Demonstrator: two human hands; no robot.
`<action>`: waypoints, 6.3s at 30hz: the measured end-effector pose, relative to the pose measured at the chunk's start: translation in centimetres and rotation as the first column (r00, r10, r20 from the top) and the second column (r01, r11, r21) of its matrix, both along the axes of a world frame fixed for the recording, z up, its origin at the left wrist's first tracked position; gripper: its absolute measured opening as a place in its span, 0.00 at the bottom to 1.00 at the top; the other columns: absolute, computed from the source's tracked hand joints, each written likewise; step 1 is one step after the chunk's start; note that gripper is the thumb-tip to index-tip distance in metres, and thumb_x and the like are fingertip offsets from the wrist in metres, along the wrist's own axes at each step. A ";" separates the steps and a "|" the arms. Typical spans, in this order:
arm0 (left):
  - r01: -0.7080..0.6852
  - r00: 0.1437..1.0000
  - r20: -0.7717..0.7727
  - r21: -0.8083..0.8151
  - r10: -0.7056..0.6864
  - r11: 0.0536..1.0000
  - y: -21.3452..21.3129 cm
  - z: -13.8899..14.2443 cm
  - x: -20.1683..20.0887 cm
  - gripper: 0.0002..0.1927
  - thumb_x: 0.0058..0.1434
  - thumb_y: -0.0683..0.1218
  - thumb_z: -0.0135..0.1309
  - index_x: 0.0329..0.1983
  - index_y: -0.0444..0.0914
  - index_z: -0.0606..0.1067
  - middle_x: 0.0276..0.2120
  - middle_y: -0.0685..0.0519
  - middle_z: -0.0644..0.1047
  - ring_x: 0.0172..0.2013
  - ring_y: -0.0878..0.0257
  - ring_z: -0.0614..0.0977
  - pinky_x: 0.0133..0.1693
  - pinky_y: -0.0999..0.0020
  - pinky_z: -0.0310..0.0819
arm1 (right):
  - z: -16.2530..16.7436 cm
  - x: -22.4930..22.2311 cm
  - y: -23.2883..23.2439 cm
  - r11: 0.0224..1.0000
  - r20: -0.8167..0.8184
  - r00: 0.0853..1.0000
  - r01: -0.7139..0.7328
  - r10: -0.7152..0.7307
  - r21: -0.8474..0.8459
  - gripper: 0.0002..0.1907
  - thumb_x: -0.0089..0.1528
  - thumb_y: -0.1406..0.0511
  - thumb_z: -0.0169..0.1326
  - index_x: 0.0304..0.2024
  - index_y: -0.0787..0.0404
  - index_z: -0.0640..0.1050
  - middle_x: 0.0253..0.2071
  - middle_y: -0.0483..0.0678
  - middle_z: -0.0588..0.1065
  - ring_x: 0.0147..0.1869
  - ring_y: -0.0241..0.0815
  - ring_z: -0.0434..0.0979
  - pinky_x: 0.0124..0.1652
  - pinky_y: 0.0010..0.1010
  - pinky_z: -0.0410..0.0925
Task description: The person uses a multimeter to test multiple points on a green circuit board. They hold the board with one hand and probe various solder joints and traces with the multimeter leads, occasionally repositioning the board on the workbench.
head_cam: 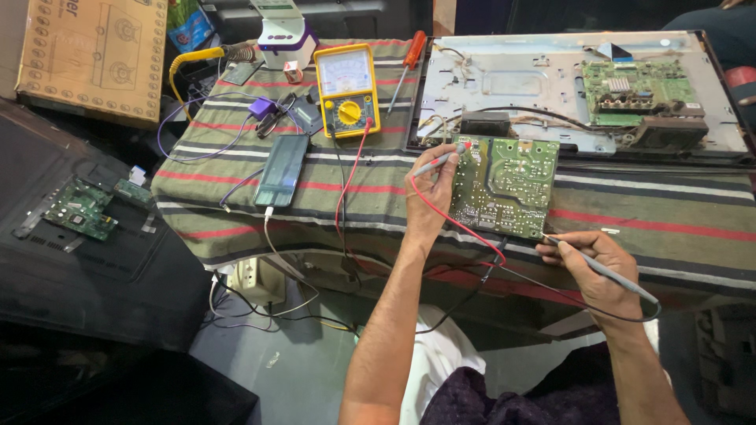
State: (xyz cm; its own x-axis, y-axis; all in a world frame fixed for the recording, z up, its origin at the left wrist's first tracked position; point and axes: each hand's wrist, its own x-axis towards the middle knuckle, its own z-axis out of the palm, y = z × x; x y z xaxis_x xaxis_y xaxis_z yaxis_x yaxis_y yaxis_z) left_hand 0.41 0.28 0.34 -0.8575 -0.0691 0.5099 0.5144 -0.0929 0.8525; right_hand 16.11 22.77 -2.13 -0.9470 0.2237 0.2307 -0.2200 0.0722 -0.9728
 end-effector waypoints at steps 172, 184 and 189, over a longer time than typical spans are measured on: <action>0.049 0.998 0.026 0.055 -0.050 0.997 0.1 -0.5 0.1 0.08 0.71 0.42 0.54 0.49 0.32 0.78 0.38 0.55 0.80 0.38 0.73 0.77 0.41 0.76 0.72 | -0.3 0.3 0.3 0.999 -0.023 1.000 -0.022 0.021 -0.031 0.07 0.69 0.73 0.49 0.47 0.74 0.74 0.47 0.63 0.79 0.50 0.48 0.83 0.52 0.33 0.78; -0.006 1.000 -0.009 -0.009 0.006 1.000 0.2 0.7 0.7 0.08 0.71 0.42 0.55 0.49 0.33 0.78 0.39 0.53 0.80 0.38 0.70 0.78 0.41 0.74 0.74 | -0.3 0.3 0.6 0.999 -0.011 1.000 -0.023 0.023 -0.042 0.07 0.69 0.73 0.49 0.47 0.74 0.74 0.47 0.63 0.79 0.50 0.48 0.83 0.51 0.34 0.78; -0.200 0.955 -0.256 -0.194 0.147 0.960 0.0 1.6 1.4 0.07 0.69 0.41 0.57 0.48 0.36 0.78 0.40 0.49 0.81 0.42 0.56 0.81 0.45 0.65 0.75 | -0.3 0.3 0.6 0.999 -0.004 1.000 -0.018 0.018 -0.043 0.07 0.69 0.73 0.49 0.47 0.74 0.74 0.47 0.63 0.79 0.50 0.48 0.83 0.51 0.34 0.78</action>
State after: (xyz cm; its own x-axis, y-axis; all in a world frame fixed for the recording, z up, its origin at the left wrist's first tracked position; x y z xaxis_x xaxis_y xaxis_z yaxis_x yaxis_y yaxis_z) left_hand 1.78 0.32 1.90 -0.6946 -0.0716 0.7158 0.6954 0.1879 0.6936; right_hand 16.42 23.42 -2.40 -0.9501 0.2168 0.2242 -0.2240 0.0260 -0.9742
